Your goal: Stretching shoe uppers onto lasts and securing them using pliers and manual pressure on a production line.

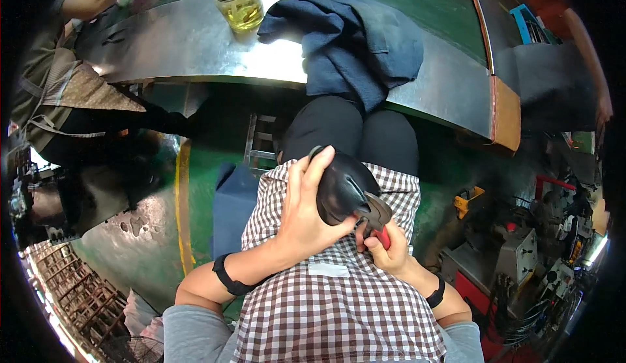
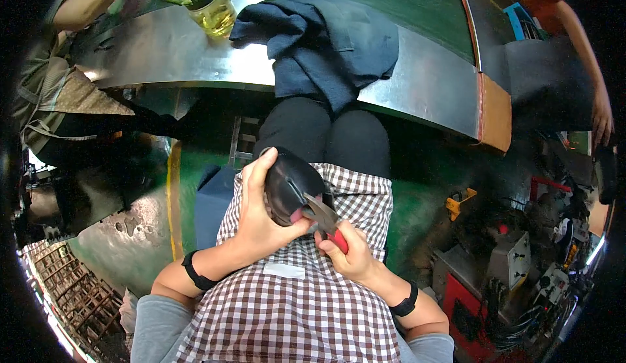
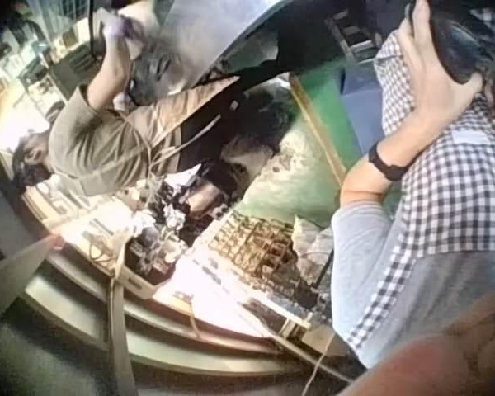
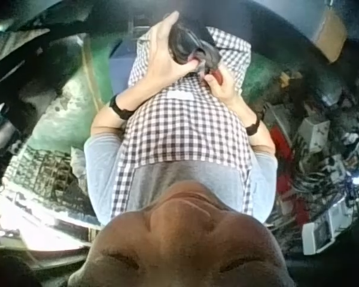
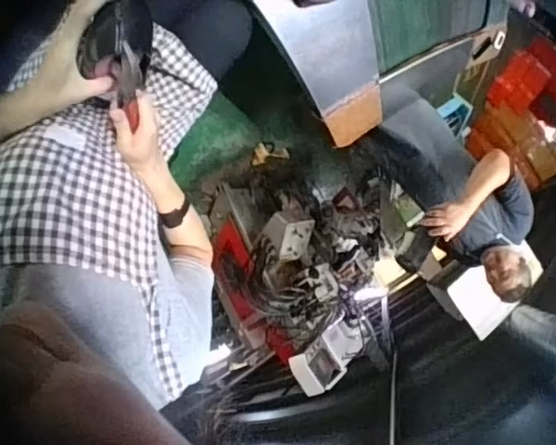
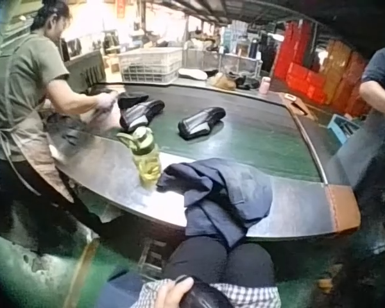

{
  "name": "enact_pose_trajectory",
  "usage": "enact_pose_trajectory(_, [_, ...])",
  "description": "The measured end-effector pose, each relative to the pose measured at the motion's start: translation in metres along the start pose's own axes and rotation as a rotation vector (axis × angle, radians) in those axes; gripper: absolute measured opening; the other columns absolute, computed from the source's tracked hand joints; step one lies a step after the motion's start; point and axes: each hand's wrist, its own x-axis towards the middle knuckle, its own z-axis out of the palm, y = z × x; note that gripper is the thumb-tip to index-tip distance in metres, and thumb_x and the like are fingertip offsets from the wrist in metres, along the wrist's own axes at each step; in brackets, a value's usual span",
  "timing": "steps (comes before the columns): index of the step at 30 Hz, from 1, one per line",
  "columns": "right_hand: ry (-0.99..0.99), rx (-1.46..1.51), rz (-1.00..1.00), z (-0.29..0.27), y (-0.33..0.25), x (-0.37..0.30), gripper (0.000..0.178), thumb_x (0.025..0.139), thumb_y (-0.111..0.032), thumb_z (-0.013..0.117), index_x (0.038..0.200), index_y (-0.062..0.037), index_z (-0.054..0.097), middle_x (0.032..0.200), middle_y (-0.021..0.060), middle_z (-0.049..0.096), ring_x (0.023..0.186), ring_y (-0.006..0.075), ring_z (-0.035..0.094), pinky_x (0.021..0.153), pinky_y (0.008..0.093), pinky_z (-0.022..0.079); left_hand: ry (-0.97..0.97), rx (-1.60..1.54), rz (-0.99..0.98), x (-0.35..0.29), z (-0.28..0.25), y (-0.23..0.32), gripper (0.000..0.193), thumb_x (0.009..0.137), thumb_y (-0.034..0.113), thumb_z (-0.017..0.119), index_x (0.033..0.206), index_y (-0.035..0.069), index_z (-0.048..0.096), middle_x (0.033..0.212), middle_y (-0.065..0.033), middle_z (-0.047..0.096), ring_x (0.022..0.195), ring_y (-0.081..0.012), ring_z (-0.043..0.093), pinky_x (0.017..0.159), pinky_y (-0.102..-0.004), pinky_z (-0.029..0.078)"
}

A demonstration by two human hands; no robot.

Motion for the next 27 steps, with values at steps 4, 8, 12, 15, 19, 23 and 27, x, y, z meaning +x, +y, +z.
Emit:
enact_pose_trajectory(4, [0.016, -0.169, -0.120, -0.002, 0.022, -0.006, 0.039, 0.096, -0.032, 0.065, 0.103, 0.0059, 0.060, 0.078, 0.0110, 0.067, 0.059, 0.0221, 0.063, 0.055, 0.0305, 0.048, 0.017, 0.007, 0.070, -0.002, 0.002, 0.000, 0.115, 0.054, 0.012, 0.090, 0.149, 0.001, 0.026, 0.133, -0.0237, 0.042, 0.120, -0.0404, 0.045, 0.103, -0.0492, 0.037])
enact_pose_trajectory(8, [0.026, -0.216, -0.210, -0.003, 0.033, -0.007, 0.044, 0.097, -0.029, 0.065, 0.115, 0.0098, 0.059, 0.079, 0.0091, 0.069, 0.062, 0.0210, 0.065, 0.057, 0.0296, 0.050, 0.004, -0.031, 0.025, -0.009, 0.004, -0.004, 0.124, 0.054, 0.016, 0.091, 0.151, -0.006, 0.017, 0.142, -0.0280, 0.035, 0.127, -0.0426, 0.041, 0.106, -0.0503, 0.035])
enact_pose_trajectory(12, [0.030, -0.196, -0.231, -0.001, 0.042, -0.009, 0.041, 0.097, -0.025, 0.064, 0.115, 0.0107, 0.058, 0.082, 0.0099, 0.069, 0.066, 0.0199, 0.067, 0.059, 0.0288, 0.051, -0.050, -0.042, -0.056, -0.010, 0.004, -0.003, 0.135, 0.054, 0.021, 0.094, 0.150, -0.012, 0.005, 0.155, -0.0341, 0.014, 0.137, -0.0477, 0.031, 0.113, -0.0518, 0.029])
enact_pose_trajectory(15, [0.084, -0.140, -0.298, 0.003, 0.044, -0.008, 0.041, 0.097, -0.024, 0.064, 0.115, 0.0112, 0.058, 0.082, 0.0115, 0.069, 0.066, 0.0201, 0.067, 0.058, 0.0291, 0.052, 0.000, -0.052, -0.037, -0.005, 0.001, 0.002, 0.133, 0.054, 0.017, 0.093, 0.153, -0.008, 0.007, 0.129, -0.0286, 0.042, 0.117, -0.0439, 0.047, 0.100, -0.0491, 0.042])
enact_pose_trajectory(19, [0.074, -0.159, -0.270, 0.002, 0.048, -0.011, 0.041, 0.098, -0.023, 0.063, 0.118, 0.0113, 0.056, 0.083, 0.0124, 0.069, 0.065, 0.0202, 0.068, 0.059, 0.0294, 0.053, 0.006, -0.043, -0.017, -0.006, 0.003, 0.001, 0.132, 0.054, 0.017, 0.093, 0.153, -0.008, 0.010, 0.133, -0.0296, 0.041, 0.122, -0.0449, 0.045, 0.103, -0.0481, 0.041])
enact_pose_trajectory(23, [0.058, -0.326, -0.366, -0.003, 0.046, -0.006, 0.042, 0.099, -0.024, 0.061, 0.121, 0.0110, 0.055, 0.082, 0.0112, 0.069, 0.065, 0.0194, 0.067, 0.060, 0.0297, 0.053, -0.015, -0.027, 0.004, -0.010, 0.005, -0.003, 0.135, 0.055, 0.026, 0.095, 0.150, -0.013, 0.007, 0.136, -0.0284, 0.039, 0.116, -0.0407, 0.046, 0.099, -0.0480, 0.040])
enact_pose_trajectory(27, [0.132, -0.085, -0.254, 0.009, 0.039, -0.003, 0.044, 0.100, -0.024, 0.059, 0.127, 0.0104, 0.051, 0.081, 0.0094, 0.066, 0.069, 0.0159, 0.065, 0.065, 0.0294, 0.053, 0.018, 0.059, 0.056, 0.000, 0.004, 0.002, 0.132, 0.057, 0.025, 0.093, 0.152, -0.009, 0.008, 0.130, -0.0263, 0.042, 0.113, -0.0393, 0.049, 0.097, -0.0466, 0.043])
